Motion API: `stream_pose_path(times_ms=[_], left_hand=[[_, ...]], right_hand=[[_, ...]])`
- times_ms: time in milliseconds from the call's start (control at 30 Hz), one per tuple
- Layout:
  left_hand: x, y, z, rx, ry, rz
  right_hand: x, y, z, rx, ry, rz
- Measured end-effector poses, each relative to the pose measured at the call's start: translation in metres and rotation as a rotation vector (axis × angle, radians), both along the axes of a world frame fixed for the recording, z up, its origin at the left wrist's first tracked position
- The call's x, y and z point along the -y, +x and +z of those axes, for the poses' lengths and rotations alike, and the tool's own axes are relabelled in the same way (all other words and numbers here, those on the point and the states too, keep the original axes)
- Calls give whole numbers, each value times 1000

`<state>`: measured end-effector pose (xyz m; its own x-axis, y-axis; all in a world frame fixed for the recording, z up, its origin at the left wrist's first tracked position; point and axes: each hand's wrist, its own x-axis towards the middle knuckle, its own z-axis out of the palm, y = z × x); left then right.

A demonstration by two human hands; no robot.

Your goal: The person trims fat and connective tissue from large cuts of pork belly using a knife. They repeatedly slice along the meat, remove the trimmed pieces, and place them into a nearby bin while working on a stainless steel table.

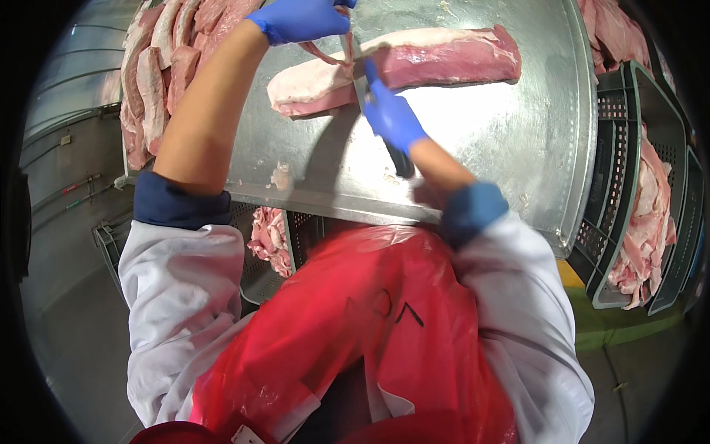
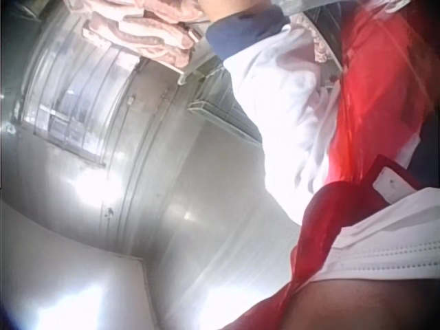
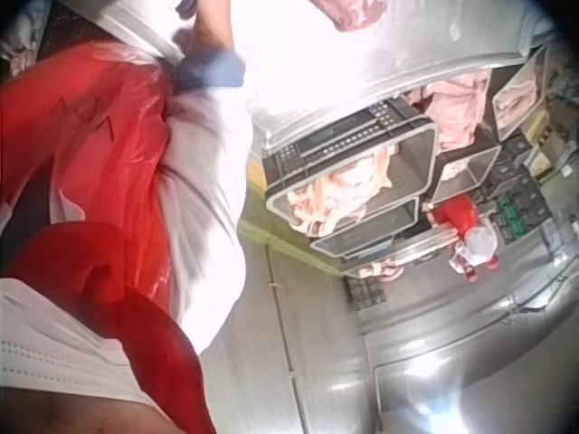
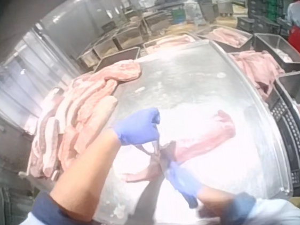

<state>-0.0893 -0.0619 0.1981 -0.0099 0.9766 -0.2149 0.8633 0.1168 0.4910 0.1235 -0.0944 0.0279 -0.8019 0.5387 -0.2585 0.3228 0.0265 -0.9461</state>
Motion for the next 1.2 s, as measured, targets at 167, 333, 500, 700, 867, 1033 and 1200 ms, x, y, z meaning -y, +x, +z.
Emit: stream_pose_path(times_ms=[167, 333, 500, 700, 867, 1033, 1200], left_hand=[[22, -5, 23, 248, 8, 92], [39, -24, 51, 16, 127, 13], [69, -29, 77, -6, 208, 96], [86, -34, 111, -247, 224, 120], [115, -14, 144, -102, 257, 203], [136, -60, 158, 98, 312, 97], [150, -81, 172, 220, 354, 104]], right_hand=[[24, 5, 2, 7, -93, 24], [31, -43, -12, -56, 13, 49], [66, -30, -4, 59, -48, 110], [93, -56, 8, 96, -12, 172], [88, -108, -28, -24, 82, 112], [143, -119, -39, -7, 298, 50], [123, -168, -34, 27, 212, 6]])
